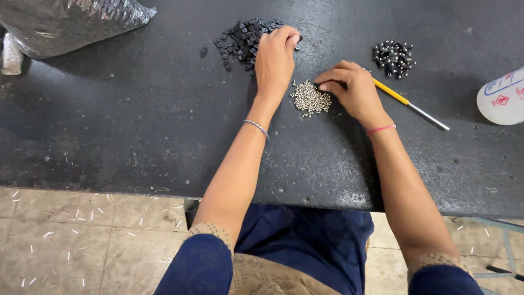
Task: The person sits at a workbench assembling small black plastic parts with tiny metal screws. They pick a black plastic piece, insert a screw by hand, and occasionally use a yellow-handled screwdriver to tighten the screw, placing finished pieces aside and repeating the cycle.
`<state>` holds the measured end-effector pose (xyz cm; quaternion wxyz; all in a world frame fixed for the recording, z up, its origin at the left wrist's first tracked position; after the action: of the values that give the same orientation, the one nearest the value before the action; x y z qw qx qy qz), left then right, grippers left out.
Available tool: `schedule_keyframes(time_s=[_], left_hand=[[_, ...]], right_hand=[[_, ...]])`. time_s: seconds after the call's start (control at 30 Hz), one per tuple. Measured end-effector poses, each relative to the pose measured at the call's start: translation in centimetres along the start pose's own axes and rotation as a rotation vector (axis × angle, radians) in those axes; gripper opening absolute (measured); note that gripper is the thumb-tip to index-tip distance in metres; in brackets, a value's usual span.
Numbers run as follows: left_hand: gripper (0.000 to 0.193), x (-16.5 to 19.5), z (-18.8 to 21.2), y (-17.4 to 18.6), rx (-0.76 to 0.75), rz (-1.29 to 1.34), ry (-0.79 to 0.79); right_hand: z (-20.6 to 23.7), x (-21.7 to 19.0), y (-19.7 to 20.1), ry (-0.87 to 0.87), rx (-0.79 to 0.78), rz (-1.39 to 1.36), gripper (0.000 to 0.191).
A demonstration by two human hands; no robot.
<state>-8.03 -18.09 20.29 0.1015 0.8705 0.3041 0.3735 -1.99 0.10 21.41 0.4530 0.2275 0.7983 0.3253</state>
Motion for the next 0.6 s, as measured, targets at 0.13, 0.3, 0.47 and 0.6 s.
schedule_keyframes(time_s=[0.13,0.3,0.47,0.6], left_hand=[[0.009,-0.4,0.4,-0.9,-0.041,0.287,0.246],[0.017,-0.7,1.1,-1.9,-0.06,0.425,0.239],[0.02,-1.3,1.8,-3.3,-0.151,0.527,0.315],[0.021,-0.9,1.9,-3.9,-0.197,0.585,0.34]], right_hand=[[-0.2,-0.4,-0.2,0.047,-0.003,0.069,0.02],[-0.3,-1.0,-0.5,0.099,-0.01,0.103,0.013],[-0.3,-0.7,-0.5,0.061,0.049,0.054,0.01],[-0.2,1.4,0.9,-0.118,0.178,-0.243,0.012]])
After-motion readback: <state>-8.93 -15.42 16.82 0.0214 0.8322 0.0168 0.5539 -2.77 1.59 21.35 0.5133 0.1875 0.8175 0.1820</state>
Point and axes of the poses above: each hand's wrist, its own z-axis away from the middle knuckle, its own y-axis out of the back of the hand, x = y × z, the point moved 6 cm from there along -z, towards the middle knuckle, and after that the axes turned 5 degrees about -y, right-handed, at the moved point
